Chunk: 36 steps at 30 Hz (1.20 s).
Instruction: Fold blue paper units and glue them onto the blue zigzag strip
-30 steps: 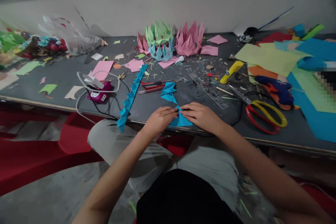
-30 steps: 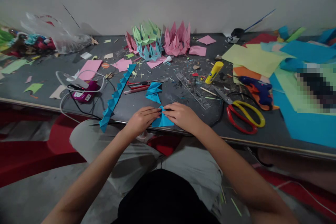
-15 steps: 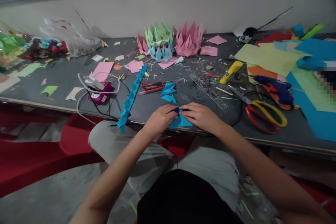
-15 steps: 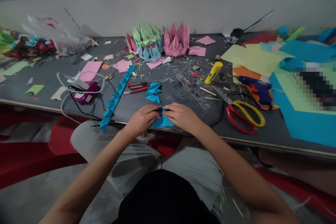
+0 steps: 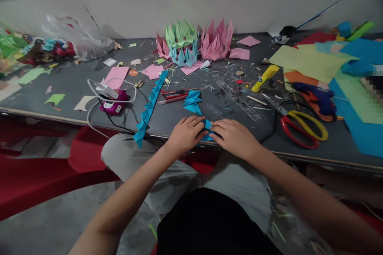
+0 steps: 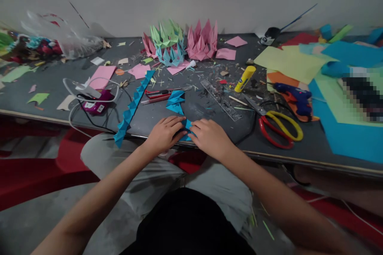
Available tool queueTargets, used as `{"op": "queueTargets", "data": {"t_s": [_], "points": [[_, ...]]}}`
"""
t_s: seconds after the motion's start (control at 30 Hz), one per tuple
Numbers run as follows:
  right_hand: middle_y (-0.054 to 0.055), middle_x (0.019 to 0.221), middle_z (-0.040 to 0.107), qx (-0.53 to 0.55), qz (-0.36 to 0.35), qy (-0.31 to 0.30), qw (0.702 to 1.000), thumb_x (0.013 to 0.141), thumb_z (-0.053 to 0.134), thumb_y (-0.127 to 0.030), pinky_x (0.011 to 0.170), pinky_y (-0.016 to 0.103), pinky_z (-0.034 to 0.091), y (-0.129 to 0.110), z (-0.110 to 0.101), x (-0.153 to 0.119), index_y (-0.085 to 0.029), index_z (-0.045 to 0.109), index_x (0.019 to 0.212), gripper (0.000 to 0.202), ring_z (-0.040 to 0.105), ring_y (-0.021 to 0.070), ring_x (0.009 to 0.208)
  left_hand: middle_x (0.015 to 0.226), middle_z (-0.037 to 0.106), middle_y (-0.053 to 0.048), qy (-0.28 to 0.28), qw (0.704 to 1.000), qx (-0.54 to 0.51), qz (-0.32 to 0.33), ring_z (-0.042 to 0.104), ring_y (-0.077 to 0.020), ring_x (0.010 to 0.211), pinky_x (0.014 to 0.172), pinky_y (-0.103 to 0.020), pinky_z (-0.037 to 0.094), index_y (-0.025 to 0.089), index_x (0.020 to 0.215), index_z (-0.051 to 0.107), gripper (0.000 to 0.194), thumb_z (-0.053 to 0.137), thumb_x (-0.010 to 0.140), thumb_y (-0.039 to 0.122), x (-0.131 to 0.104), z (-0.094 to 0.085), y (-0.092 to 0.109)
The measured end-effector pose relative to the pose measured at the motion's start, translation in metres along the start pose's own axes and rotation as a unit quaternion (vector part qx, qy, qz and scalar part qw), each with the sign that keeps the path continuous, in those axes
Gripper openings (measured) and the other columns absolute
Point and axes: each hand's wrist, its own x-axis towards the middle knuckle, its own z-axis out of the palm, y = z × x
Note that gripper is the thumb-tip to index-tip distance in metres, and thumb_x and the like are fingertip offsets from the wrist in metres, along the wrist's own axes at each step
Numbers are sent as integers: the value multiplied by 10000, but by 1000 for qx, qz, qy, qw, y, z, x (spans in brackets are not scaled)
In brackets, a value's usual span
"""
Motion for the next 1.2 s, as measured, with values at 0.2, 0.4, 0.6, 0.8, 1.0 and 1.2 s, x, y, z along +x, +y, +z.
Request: {"op": "queueTargets", "data": {"t_s": [0.2,0.4,0.6,0.8,1.0,1.2], "points": [[73,937,683,-18,-13,25,999,852,509,-237,678,312,429,-4,2,-10,-140,662,875,183,579,200,826,1176,598,-33,23,1000,5,4,480,-205,1143,872,-340,411,156,1035,568,258,397,913,307,-2,2,6],[85,904,685,-26,-13,45,999,859,454,-180,670,313,420,-9,4,-20,-137,664,834,215,579,196,782,1157,610,-42,27,1000,10,2,502,-215,1116,856,-353,427,149,1040,571,269,396,913,309,-1,2,8],[63,841,678,38,69,1,997,882,421,-214,676,296,447,-5,-1,-13,-174,655,916,239,598,184,767,1171,588,-66,37,999,9,10,463,-233,1151,900,-367,422,143,933,585,231,386,911,258,0,2,7],[62,872,656,52,100,-41,993,881,422,-167,674,272,450,1,8,12,-174,587,1106,278,607,180,818,1080,607,-92,36,999,-2,4,491,-230,1098,917,-377,422,137,908,582,235,386,909,268,1,2,7],[59,856,639,5,98,-43,994,878,430,-169,625,251,440,0,18,12,-183,550,1175,320,601,178,808,1102,616,-71,38,999,3,22,500,-226,1106,906,-366,427,138,946,585,233,390,909,261,-4,3,4],[77,891,647,-30,98,-62,993,869,427,-146,629,272,443,-4,12,14,-167,532,1197,345,600,194,815,1187,590,-50,29,999,21,37,506,-223,1110,902,-376,423,159,1047,577,244,408,902,261,-14,-1,1]]}}
